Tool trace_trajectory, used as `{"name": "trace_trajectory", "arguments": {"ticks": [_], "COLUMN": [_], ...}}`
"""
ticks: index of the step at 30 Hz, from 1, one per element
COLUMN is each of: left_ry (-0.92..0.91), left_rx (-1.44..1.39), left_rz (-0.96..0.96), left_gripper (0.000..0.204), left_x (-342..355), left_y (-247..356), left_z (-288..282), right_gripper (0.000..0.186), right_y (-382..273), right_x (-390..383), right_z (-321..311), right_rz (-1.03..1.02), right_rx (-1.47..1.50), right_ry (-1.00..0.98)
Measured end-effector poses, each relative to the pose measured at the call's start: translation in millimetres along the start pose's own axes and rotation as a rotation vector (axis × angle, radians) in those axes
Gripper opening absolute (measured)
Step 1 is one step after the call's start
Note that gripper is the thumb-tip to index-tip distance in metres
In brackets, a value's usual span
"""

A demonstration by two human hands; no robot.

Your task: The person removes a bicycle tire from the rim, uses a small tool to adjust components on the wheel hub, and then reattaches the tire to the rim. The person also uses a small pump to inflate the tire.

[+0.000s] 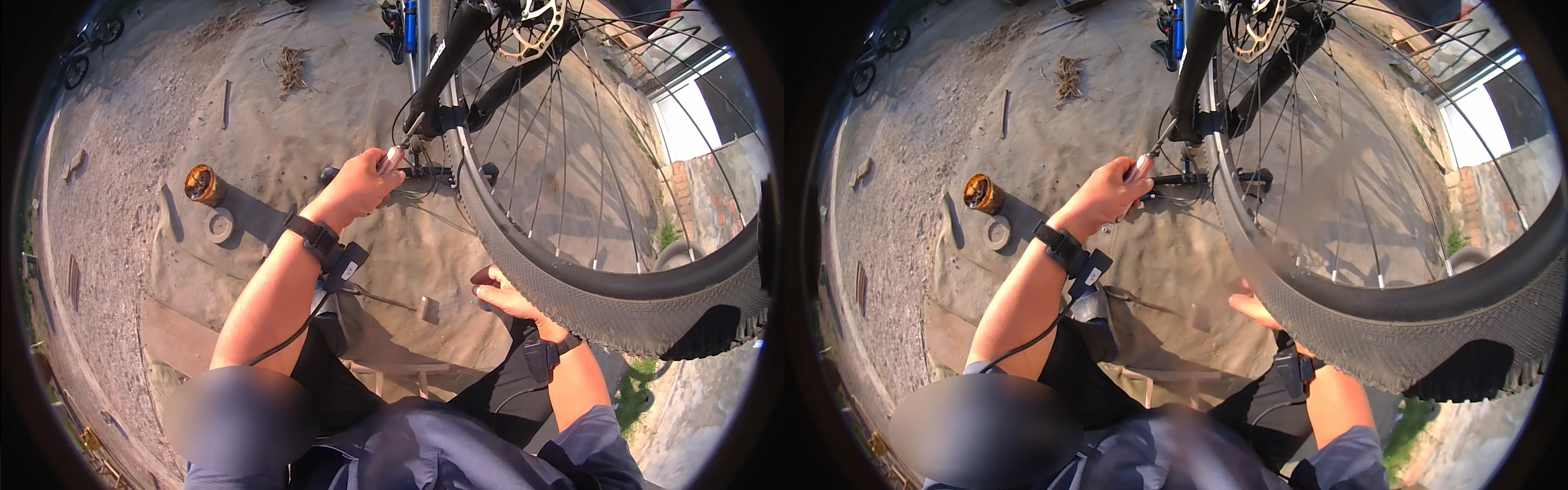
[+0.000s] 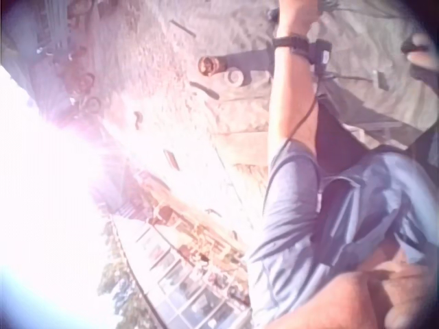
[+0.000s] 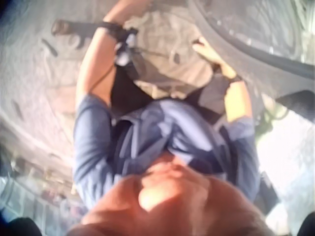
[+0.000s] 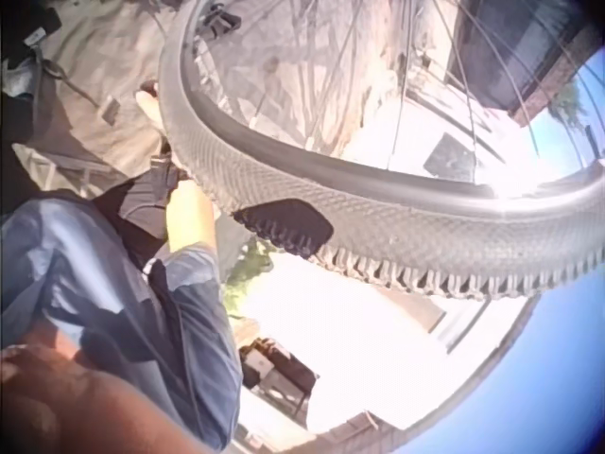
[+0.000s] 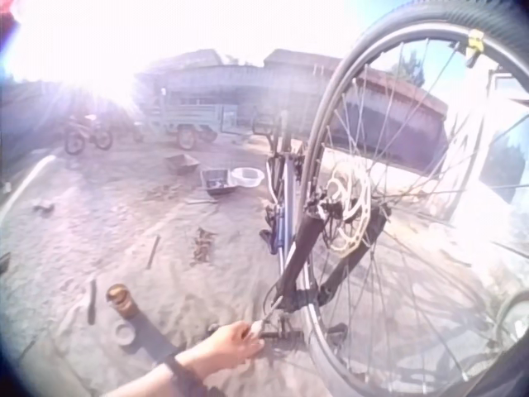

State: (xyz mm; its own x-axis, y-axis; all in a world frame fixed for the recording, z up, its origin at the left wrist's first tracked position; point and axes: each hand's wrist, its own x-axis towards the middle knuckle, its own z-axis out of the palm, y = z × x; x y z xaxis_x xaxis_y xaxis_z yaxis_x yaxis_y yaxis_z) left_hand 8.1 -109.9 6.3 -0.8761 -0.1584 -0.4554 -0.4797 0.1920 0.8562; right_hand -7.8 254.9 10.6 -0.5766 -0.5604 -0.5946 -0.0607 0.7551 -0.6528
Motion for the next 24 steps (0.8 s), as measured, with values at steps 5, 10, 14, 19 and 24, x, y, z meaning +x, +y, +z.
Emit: {"name": "trace_trajectory", "arguments": {"ticks": [5,10,14,19,24], "left_ry": [0.38,0.457,0.462,0.461,0.453], "left_rx": [0.53,0.877,0.9,0.979,0.943], "left_rz": [0.401,0.492,0.596,0.585,0.64], "left_gripper": [0.032,0.036,0.037,0.048,0.048], "left_x": [32,65,83,97,108], "left_y": [-7,10,18,14,9], "left_z": [-4,-10,-20,-27,-32], "right_gripper": [0.037,0.034,0.037,0.042,0.043], "right_y": [-29,5,0,-7,-10], "right_x": [-25,9,17,15,15], "right_z": [-17,-37,-34,-40,-42], "right_rz": [-0.211,-0.19,-0.237,-0.253,-0.254], "right_rx": [0.886,0.897,0.91,0.944,0.904], "right_ry": [0.213,0.298,0.268,0.186,0.19]}}
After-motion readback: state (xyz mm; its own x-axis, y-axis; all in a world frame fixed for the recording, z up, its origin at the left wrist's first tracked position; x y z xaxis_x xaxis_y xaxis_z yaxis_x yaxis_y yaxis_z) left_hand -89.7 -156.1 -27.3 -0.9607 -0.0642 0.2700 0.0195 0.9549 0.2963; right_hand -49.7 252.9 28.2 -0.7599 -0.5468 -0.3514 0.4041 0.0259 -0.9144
